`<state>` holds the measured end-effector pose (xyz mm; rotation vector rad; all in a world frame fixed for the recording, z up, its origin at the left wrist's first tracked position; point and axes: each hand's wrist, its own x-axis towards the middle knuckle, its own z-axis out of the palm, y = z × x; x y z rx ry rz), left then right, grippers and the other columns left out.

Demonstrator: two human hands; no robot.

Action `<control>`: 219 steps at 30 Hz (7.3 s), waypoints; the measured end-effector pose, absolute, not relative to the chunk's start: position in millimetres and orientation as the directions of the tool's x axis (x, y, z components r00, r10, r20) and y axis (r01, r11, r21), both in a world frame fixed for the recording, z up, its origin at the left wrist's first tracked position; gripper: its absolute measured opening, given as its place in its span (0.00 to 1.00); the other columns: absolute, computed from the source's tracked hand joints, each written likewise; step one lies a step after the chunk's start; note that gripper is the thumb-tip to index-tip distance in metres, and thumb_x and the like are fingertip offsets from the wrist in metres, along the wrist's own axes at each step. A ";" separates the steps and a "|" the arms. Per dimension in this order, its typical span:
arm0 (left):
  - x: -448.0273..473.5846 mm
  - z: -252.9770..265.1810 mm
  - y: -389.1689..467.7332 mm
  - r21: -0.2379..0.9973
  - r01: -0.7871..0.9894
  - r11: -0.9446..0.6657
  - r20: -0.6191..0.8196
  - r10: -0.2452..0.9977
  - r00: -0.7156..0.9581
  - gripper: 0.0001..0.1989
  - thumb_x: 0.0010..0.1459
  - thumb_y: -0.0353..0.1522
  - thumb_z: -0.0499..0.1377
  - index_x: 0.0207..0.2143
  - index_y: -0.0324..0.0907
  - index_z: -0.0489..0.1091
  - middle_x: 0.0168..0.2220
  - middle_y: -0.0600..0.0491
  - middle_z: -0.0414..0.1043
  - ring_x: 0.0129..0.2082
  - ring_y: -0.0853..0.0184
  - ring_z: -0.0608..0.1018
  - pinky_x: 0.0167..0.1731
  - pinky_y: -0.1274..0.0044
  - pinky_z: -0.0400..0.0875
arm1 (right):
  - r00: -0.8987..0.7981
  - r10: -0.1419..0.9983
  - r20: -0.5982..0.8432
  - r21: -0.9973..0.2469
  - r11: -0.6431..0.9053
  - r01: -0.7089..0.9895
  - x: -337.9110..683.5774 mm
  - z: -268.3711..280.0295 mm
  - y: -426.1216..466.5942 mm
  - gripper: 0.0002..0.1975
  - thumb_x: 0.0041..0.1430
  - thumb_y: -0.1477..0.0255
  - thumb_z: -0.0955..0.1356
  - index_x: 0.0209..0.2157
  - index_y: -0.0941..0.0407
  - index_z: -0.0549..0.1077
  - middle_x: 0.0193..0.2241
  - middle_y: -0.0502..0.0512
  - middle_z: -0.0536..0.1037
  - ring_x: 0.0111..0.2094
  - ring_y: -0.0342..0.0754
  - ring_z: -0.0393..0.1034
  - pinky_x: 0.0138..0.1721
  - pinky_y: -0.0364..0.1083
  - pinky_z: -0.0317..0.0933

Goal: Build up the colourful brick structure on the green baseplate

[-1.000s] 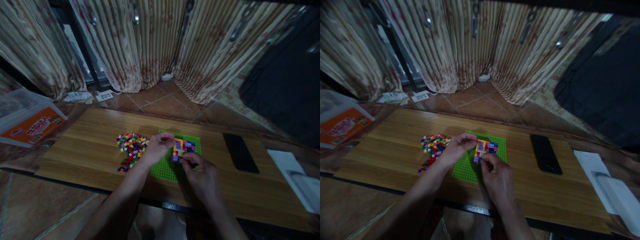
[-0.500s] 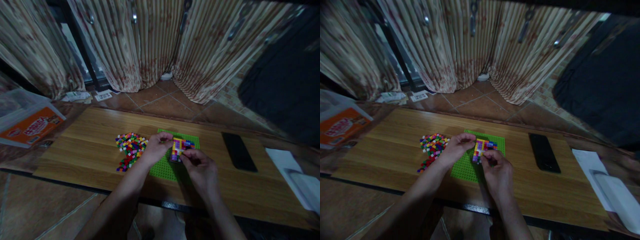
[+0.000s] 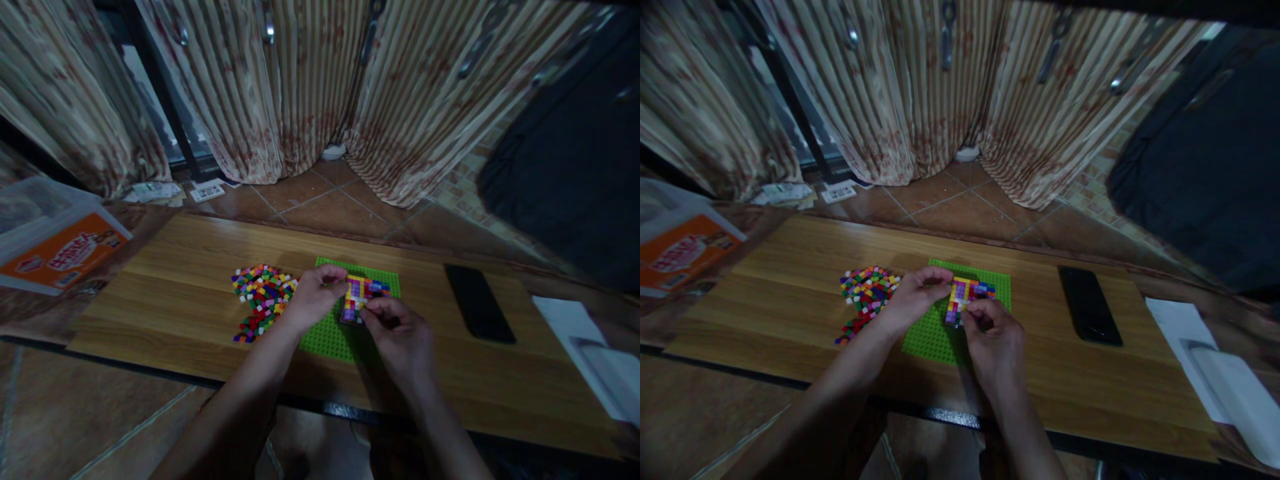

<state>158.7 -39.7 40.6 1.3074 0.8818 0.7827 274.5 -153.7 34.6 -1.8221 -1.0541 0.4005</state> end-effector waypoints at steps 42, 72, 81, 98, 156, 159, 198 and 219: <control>164.5 36.3 -51.4 0.981 0.080 0.177 -0.186 0.741 0.645 0.37 0.38 0.19 0.61 0.56 0.37 0.63 0.44 0.49 0.73 0.40 0.66 0.75 0.41 0.75 0.70 | 0.561 0.801 0.209 -0.803 -0.187 0.566 270.4 40.1 -152.9 0.04 0.53 0.69 0.68 0.30 0.54 0.75 0.27 0.50 0.77 0.27 0.46 0.70 0.31 0.45 0.63; 105.6 59.2 -7.9 0.520 0.667 -0.534 -0.059 0.756 0.652 0.11 0.46 0.23 0.56 0.30 0.40 0.77 0.35 0.49 0.78 0.36 0.65 0.77 0.41 0.77 0.69 | 0.642 0.717 0.272 -0.837 -0.153 0.525 269.5 47.8 -155.2 0.08 0.55 0.66 0.68 0.29 0.55 0.76 0.28 0.52 0.77 0.27 0.46 0.70 0.32 0.45 0.64; 107.0 60.0 -10.7 0.472 0.698 -0.538 -0.071 0.766 0.639 0.10 0.45 0.22 0.56 0.28 0.39 0.76 0.34 0.49 0.76 0.35 0.66 0.76 0.41 0.77 0.69 | 0.640 0.721 0.265 -0.837 -0.158 0.524 269.1 45.2 -155.4 0.08 0.55 0.65 0.68 0.30 0.55 0.77 0.29 0.52 0.77 0.28 0.46 0.70 0.32 0.44 0.63; 109.4 62.4 -17.0 0.423 0.728 -0.539 -0.051 0.789 0.613 0.08 0.52 0.25 0.56 0.29 0.37 0.75 0.34 0.45 0.74 0.37 0.62 0.76 0.45 0.72 0.69 | 0.635 0.716 0.291 -0.833 -0.137 0.537 269.5 42.9 -154.4 0.09 0.55 0.64 0.68 0.30 0.55 0.77 0.28 0.52 0.77 0.28 0.46 0.70 0.32 0.45 0.64; 134.9 57.5 -29.9 0.935 0.303 -0.184 -0.144 0.585 0.798 0.09 0.53 0.35 0.60 0.28 0.37 0.74 0.24 0.56 0.71 0.26 0.72 0.69 0.28 0.80 0.63 | 0.198 0.915 0.351 -0.682 0.105 0.724 292.7 43.1 -161.9 0.02 0.56 0.70 0.71 0.32 0.49 0.78 0.45 0.53 0.72 0.49 0.52 0.67 0.49 0.55 0.63; 134.9 57.8 -30.6 0.932 0.309 -0.190 -0.145 0.586 0.798 0.08 0.51 0.34 0.61 0.28 0.38 0.74 0.24 0.56 0.71 0.26 0.72 0.70 0.28 0.80 0.63 | 0.219 0.909 0.356 -0.676 0.088 0.732 290.2 44.3 -160.2 0.01 0.56 0.70 0.71 0.31 0.51 0.77 0.44 0.54 0.73 0.47 0.52 0.67 0.49 0.55 0.63; 147.0 54.9 -45.8 0.865 0.488 -0.118 -0.287 0.682 0.673 0.15 0.42 0.40 0.63 0.31 0.40 0.68 0.28 0.57 0.69 0.28 0.70 0.70 0.26 0.79 0.60 | 0.165 0.911 0.378 -0.621 0.118 0.775 294.9 41.7 -158.3 0.05 0.56 0.68 0.71 0.28 0.53 0.75 0.40 0.55 0.74 0.45 0.53 0.68 0.46 0.54 0.64; 145.5 41.9 -43.5 0.868 0.464 -0.175 -0.239 0.673 0.700 0.21 0.44 0.46 0.64 0.34 0.40 0.69 0.30 0.55 0.71 0.29 0.68 0.72 0.26 0.78 0.63 | 0.187 0.911 0.368 -0.649 0.107 0.753 295.7 45.2 -157.0 0.05 0.59 0.72 0.67 0.30 0.52 0.75 0.40 0.53 0.75 0.44 0.51 0.69 0.46 0.53 0.64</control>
